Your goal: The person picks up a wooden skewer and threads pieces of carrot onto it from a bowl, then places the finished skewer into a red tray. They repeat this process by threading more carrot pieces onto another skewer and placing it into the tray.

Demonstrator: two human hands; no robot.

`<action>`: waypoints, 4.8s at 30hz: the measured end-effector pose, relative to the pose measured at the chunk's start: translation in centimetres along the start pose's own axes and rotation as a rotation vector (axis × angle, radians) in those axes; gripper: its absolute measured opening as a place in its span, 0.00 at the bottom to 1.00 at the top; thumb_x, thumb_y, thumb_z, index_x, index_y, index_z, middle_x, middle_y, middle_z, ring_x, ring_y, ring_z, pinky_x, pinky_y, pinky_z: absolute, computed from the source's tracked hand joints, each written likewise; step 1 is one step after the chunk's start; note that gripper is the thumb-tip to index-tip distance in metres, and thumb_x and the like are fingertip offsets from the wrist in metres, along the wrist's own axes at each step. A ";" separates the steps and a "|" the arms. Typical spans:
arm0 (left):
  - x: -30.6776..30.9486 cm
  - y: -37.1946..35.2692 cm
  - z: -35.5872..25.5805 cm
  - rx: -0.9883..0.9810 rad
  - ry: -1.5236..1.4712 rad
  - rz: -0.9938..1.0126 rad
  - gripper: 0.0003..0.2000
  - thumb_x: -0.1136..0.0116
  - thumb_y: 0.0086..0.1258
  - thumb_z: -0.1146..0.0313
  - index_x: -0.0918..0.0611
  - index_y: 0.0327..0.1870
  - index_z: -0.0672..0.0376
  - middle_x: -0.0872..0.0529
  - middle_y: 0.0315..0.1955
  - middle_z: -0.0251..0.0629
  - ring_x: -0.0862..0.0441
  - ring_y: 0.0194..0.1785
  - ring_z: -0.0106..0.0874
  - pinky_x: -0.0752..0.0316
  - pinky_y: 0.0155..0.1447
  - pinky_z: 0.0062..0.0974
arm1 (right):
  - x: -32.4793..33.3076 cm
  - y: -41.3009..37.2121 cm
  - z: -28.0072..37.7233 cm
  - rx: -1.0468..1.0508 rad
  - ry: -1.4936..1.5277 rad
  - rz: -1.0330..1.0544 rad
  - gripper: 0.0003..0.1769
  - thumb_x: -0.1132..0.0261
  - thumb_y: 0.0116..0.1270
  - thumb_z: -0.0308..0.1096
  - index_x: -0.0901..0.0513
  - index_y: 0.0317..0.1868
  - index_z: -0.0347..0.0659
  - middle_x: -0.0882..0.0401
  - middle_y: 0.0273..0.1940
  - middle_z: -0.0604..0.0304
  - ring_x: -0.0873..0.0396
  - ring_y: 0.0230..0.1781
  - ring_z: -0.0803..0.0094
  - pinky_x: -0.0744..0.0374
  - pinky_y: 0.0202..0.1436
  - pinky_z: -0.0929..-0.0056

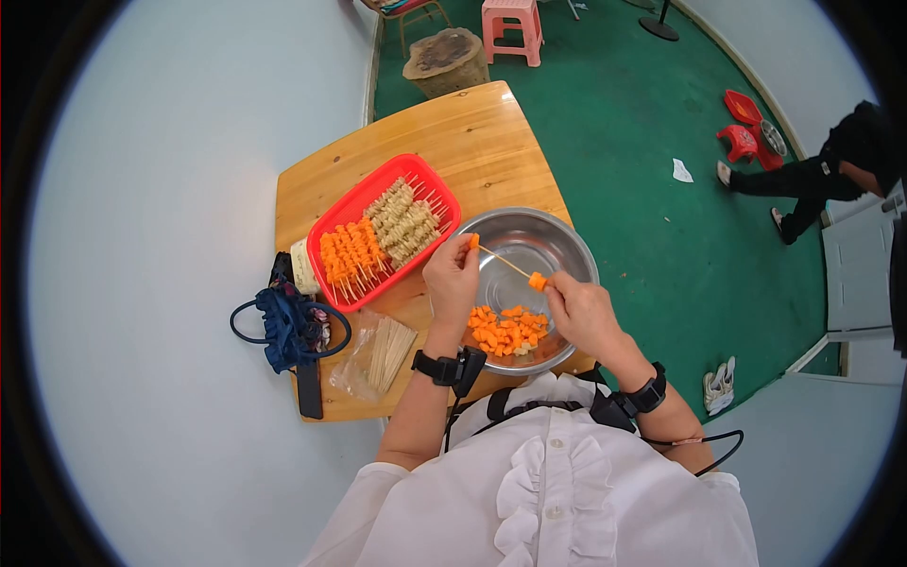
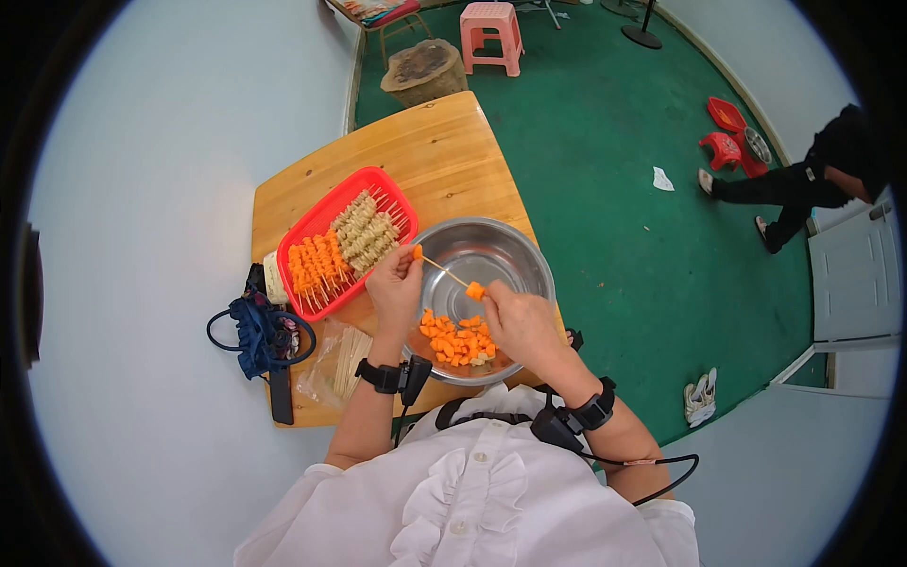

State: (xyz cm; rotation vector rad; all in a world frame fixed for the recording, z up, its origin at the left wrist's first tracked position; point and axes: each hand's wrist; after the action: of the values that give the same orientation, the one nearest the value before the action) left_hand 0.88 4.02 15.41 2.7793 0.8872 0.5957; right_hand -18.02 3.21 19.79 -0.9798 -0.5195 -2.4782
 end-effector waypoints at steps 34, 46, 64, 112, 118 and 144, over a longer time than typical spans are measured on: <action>-0.9 -1.7 -1.1 -0.070 -0.108 0.436 0.14 0.48 0.56 0.84 0.22 0.44 0.66 0.18 0.33 0.36 0.21 0.34 0.21 0.26 0.39 0.17 | -2.2 1.6 0.0 -0.084 -0.190 0.006 0.06 0.46 0.60 0.30 0.29 0.28 0.36 0.27 0.17 0.46 0.26 0.19 0.49 0.29 0.23 0.56; -1.9 -0.6 7.9 0.179 0.449 0.834 0.14 0.40 0.50 0.74 0.19 0.40 0.62 0.17 0.32 0.44 0.20 0.36 0.36 0.26 0.42 0.28 | 0.3 0.4 -5.6 -0.369 0.170 -0.005 0.12 0.49 0.62 0.34 0.25 0.32 0.32 0.24 0.27 0.45 0.25 0.28 0.51 0.28 0.33 0.62; -3.9 -3.0 9.3 0.235 0.256 0.664 0.11 0.41 0.52 0.72 0.19 0.36 0.65 0.18 0.26 0.48 0.18 0.29 0.35 0.24 0.34 0.27 | -2.5 -1.4 -8.2 -0.477 0.421 0.061 0.11 0.46 0.61 0.35 0.26 0.31 0.33 0.26 0.22 0.52 0.27 0.24 0.68 0.29 0.30 0.69; 1.3 -1.4 1.0 0.442 -0.485 0.092 0.08 0.49 0.60 0.81 0.25 0.41 0.68 0.19 0.30 0.39 0.18 0.31 0.25 0.25 0.32 0.15 | 0.3 -1.1 0.0 -0.154 0.164 0.107 0.09 0.47 0.61 0.34 0.25 0.31 0.37 0.24 0.22 0.46 0.24 0.24 0.49 0.27 0.27 0.58; 0.7 -1.7 2.0 0.262 -0.352 0.012 0.10 0.48 0.57 0.83 0.24 0.40 0.71 0.18 0.29 0.39 0.20 0.30 0.22 0.27 0.32 0.13 | 0.2 -1.0 -0.1 -0.158 0.125 0.118 0.10 0.47 0.61 0.35 0.24 0.31 0.37 0.24 0.23 0.46 0.24 0.25 0.49 0.27 0.28 0.57; 1.2 -1.2 1.8 0.381 -0.375 0.063 0.08 0.49 0.60 0.81 0.26 0.41 0.72 0.19 0.30 0.41 0.19 0.32 0.27 0.24 0.34 0.17 | -0.4 -1.2 -0.3 -0.094 0.001 0.104 0.07 0.48 0.62 0.34 0.27 0.33 0.39 0.26 0.21 0.44 0.26 0.25 0.45 0.29 0.27 0.52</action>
State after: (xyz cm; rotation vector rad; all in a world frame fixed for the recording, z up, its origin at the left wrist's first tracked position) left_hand 1.90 5.68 13.87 3.1055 0.9060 -0.1083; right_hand -18.55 4.17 19.04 -1.0154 -0.3454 -2.4280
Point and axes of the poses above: each hand's wrist, its own y-axis towards the middle knuckle, its own x-axis out of the back of the hand, z = x × y
